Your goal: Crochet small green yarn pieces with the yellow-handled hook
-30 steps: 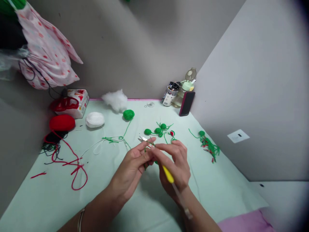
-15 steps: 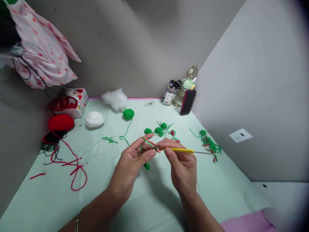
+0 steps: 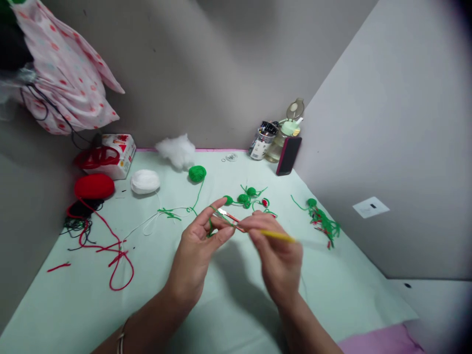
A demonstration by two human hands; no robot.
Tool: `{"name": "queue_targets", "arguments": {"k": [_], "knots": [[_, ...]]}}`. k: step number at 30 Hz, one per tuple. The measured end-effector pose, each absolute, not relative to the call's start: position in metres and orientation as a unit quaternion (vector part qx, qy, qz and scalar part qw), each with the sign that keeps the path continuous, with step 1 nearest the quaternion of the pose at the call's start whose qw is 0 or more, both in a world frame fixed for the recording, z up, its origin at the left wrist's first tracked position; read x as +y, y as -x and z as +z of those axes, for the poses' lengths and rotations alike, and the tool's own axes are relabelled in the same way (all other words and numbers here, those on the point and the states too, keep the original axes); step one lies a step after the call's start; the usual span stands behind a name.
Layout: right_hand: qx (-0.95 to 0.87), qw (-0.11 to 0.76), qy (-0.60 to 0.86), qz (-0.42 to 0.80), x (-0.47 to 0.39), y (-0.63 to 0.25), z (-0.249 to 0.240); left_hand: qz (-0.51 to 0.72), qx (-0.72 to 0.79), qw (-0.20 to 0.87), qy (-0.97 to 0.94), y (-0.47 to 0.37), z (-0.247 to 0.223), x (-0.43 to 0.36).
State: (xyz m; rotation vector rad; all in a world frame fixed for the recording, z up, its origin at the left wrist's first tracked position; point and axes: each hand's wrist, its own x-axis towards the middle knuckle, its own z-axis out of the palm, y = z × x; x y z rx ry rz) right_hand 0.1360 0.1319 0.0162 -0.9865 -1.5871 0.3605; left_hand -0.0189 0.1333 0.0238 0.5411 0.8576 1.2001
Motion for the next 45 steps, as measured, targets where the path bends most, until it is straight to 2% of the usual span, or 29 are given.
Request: {"name": "queue_targets", "arguments": {"k": [2, 4, 8, 12, 17, 22, 25, 28, 32, 40, 45], "knots": [[-0.738, 0.539, 0.404, 0.034, 0.130, -0.133, 0.013, 0.525, 0.363, 0.734, -0.231, 0.018, 0.023, 0.132], [-0.734, 0.549, 0.401, 0.003, 0.129, -0.134, 0.012, 0.491, 0.340, 0.775, -0.204, 0.019, 0.023, 0.133], [-0.599, 0.649, 0.416, 0.216, 0.132, -0.142, 0.015, 0.488, 0.361, 0.769, -0.201, 0.023, 0.027, 0.137], [-0.573, 0.638, 0.390, 0.336, 0.134, -0.139, 0.016, 0.510, 0.379, 0.732, -0.244, 0.020, 0.027, 0.134], [-0.585, 0.620, 0.399, 0.338, 0.132, -0.133, 0.014, 0.497, 0.370, 0.744, -0.251, 0.017, 0.025, 0.132], [-0.542, 0.659, 0.406, 0.327, 0.135, -0.145, 0.015, 0.464, 0.347, 0.786, -0.216, 0.025, 0.025, 0.139], [-0.502, 0.669, 0.405, 0.369, 0.137, -0.149, 0.017, 0.463, 0.347, 0.789, -0.206, 0.028, 0.025, 0.140], [-0.514, 0.648, 0.392, 0.404, 0.136, -0.144, 0.017, 0.473, 0.353, 0.772, -0.234, 0.024, 0.025, 0.137], [-0.560, 0.624, 0.404, 0.367, 0.133, -0.137, 0.017, 0.483, 0.361, 0.741, -0.296, 0.020, 0.021, 0.137], [-0.344, 0.683, 0.402, 0.504, 0.153, -0.152, 0.021, 0.405, 0.392, 0.659, -0.498, 0.018, 0.007, 0.141], [-0.372, 0.672, 0.413, 0.489, 0.151, -0.152, 0.020, 0.417, 0.410, 0.620, -0.523, 0.022, 0.012, 0.139]]}}
